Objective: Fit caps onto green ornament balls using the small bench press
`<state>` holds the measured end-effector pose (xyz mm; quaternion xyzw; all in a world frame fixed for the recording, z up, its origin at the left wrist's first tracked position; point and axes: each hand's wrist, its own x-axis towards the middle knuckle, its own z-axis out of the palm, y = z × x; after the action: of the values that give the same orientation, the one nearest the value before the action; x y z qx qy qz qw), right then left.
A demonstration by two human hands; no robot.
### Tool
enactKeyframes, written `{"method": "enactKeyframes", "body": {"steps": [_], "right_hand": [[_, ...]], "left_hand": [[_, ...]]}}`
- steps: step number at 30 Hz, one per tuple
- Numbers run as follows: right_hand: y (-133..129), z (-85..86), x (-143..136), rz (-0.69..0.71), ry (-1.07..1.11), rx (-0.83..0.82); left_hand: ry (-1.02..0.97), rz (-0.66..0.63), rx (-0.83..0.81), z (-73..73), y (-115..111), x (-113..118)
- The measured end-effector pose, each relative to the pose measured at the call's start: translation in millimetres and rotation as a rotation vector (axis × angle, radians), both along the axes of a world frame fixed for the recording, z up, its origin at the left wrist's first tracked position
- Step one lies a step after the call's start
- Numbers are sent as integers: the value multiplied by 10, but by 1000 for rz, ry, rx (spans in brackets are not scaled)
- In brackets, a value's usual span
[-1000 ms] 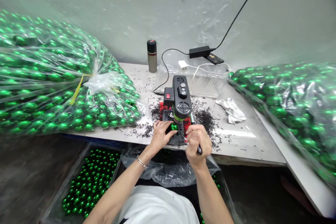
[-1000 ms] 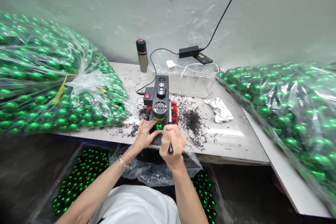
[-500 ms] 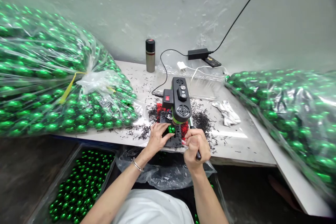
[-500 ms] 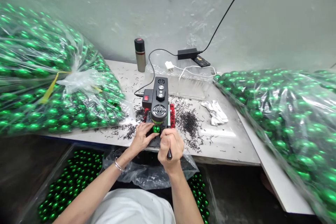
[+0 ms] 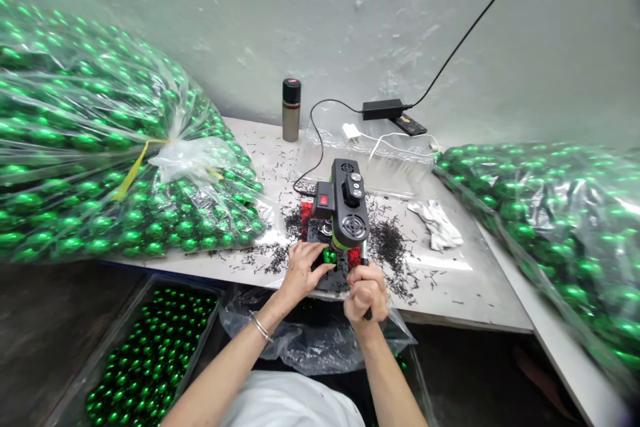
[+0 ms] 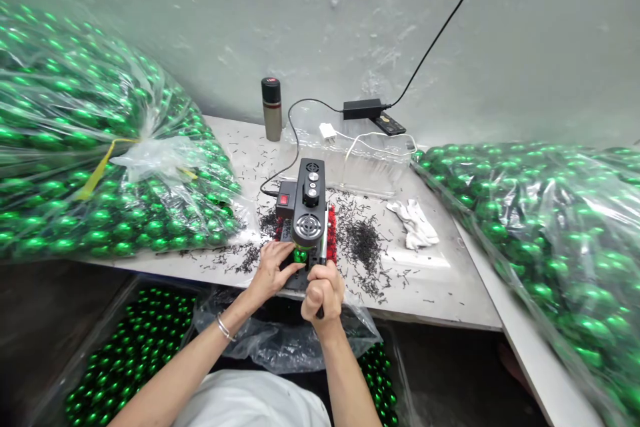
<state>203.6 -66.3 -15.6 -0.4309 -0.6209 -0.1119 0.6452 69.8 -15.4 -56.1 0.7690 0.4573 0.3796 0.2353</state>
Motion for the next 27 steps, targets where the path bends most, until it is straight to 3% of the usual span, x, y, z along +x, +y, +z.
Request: {"method": "enactKeyframes", "body": {"steps": [9, 15, 18, 23, 27], "right_hand": [[29, -123, 29, 48, 11, 21], [63, -38, 69, 92, -91, 48], [54, 144, 48, 94, -35, 44], [16, 665, -10, 106, 100, -66], [-7, 877, -50, 100, 154, -137]], "left_hand": [[-6, 4, 9, 10, -13, 17], [-25, 5, -8, 33, -16, 15], [-45, 7, -1, 23, 5, 28], [-102, 10, -17, 74, -7, 4], [-141, -10, 15, 98, -309, -197]]}}
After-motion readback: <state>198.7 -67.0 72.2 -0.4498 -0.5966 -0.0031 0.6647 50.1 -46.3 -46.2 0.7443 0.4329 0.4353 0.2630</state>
